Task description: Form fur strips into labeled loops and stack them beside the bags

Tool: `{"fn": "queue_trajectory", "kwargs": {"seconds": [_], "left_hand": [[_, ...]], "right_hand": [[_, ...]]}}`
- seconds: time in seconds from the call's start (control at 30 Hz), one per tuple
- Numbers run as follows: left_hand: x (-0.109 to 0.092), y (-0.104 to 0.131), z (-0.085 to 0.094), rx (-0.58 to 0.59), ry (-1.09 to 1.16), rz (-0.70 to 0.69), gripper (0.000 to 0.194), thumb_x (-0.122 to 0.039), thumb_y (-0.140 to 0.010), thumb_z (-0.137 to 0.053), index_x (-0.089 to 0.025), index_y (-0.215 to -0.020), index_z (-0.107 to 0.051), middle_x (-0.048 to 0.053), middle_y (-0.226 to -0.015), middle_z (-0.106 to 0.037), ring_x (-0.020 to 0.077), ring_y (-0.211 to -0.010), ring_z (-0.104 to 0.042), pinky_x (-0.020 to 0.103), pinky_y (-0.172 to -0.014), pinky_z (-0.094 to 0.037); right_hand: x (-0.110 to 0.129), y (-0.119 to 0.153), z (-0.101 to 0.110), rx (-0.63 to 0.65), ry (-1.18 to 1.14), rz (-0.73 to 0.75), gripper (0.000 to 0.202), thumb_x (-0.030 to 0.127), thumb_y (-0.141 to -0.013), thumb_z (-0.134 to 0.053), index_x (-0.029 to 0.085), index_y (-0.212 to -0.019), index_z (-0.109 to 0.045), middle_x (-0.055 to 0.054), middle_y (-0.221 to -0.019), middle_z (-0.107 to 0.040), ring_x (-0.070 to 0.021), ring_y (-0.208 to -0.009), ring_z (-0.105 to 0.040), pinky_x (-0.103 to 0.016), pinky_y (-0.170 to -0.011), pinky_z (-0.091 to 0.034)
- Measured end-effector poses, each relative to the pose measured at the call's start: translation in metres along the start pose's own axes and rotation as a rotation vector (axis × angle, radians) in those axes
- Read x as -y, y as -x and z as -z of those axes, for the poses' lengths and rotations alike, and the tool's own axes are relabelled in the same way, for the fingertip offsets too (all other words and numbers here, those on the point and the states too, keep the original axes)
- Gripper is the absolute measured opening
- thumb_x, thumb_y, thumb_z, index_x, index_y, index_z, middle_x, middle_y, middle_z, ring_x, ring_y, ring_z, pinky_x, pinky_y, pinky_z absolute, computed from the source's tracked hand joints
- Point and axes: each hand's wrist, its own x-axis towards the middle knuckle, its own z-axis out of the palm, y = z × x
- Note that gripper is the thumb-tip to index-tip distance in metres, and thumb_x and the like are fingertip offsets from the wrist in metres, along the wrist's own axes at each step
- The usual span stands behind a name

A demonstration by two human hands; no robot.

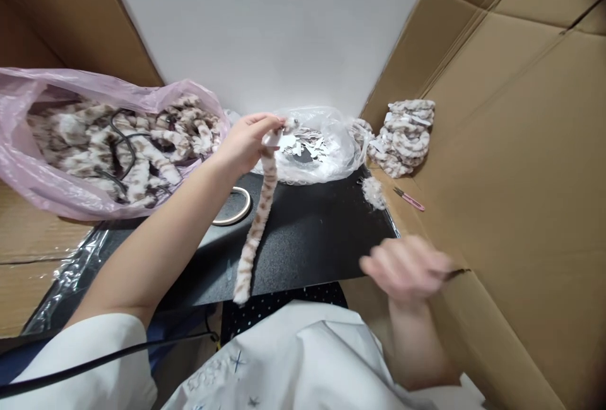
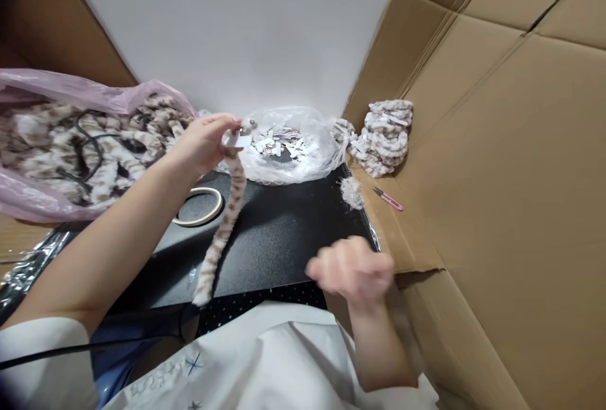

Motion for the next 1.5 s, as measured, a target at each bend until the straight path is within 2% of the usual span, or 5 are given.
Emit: {"fn": "queue_trajectory", "kwargs": {"seconds": [0.17, 0.27, 0.87, 1.13, 1.5], "left_hand": [[-0.008, 0.002, 0.005, 0.031, 0.059, -0.040, 0.014, -0.028, -0.058, -0.076, -0.021, -0.063, -0.065, 0.000, -0.072, -0.059, 0.0134, -0.071, -0.048, 0.024, -0.052, -0.046], [-0.010, 0.002, 0.007, 0.034, 0.061, -0.074, 0.014, -0.029, -0.058, -0.078, -0.022, -0.062, -0.066, 0.001, -0.073, -0.059, 0.0143, -0.073, -0.047, 0.024, -0.052, -0.045], [-0.023, 0.007, 0.005, -0.007, 0.062, -0.085, 0.009, -0.013, -0.071, -0.064, -0.018, -0.066, -0.060, 0.003, -0.077, -0.057, 0.0136, -0.075, -0.047, 0.020, -0.049, -0.041], [-0.028, 0.012, 0.005, 0.074, 0.107, -0.118, 0.009, -0.006, -0.081, -0.053, -0.013, -0.076, -0.055, 0.000, -0.080, -0.052, 0.0082, -0.066, -0.047, 0.018, -0.047, -0.036], [-0.041, 0.008, 0.018, -0.030, 0.103, -0.128, 0.017, -0.012, -0.065, -0.067, -0.019, -0.079, -0.059, -0.001, -0.084, -0.057, 0.0125, -0.071, -0.044, 0.021, -0.052, -0.036]], "right_hand": [[-0.014, -0.016, -0.078, 0.316, -1.232, -0.384, 0.043, 0.048, -0.089, -0.046, 0.013, -0.107, -0.065, -0.015, -0.108, -0.072, -0.0235, -0.103, -0.069, -0.038, -0.087, -0.055], [-0.002, 0.002, -0.098, 0.549, -1.047, -0.495, 0.037, 0.035, -0.085, -0.060, 0.015, -0.115, -0.066, -0.014, -0.121, -0.067, -0.0248, -0.113, -0.063, -0.040, -0.097, -0.049], [-0.050, 0.045, -0.041, -0.610, -0.159, -0.841, 0.033, 0.031, -0.092, -0.048, 0.018, -0.118, -0.061, -0.017, -0.131, -0.060, -0.0280, -0.127, -0.052, -0.053, -0.113, -0.032], [-0.012, -0.042, -0.110, 0.329, 0.071, -0.139, 0.058, 0.047, -0.097, -0.043, 0.023, -0.148, -0.033, -0.007, -0.160, -0.021, -0.0266, -0.149, -0.012, -0.058, -0.118, -0.012], [-0.142, -0.045, -0.039, 0.270, 0.340, -0.578, 0.062, 0.041, -0.096, -0.043, 0.015, -0.151, -0.028, -0.014, -0.158, -0.021, -0.0314, -0.148, -0.014, -0.065, -0.115, -0.001]]}}
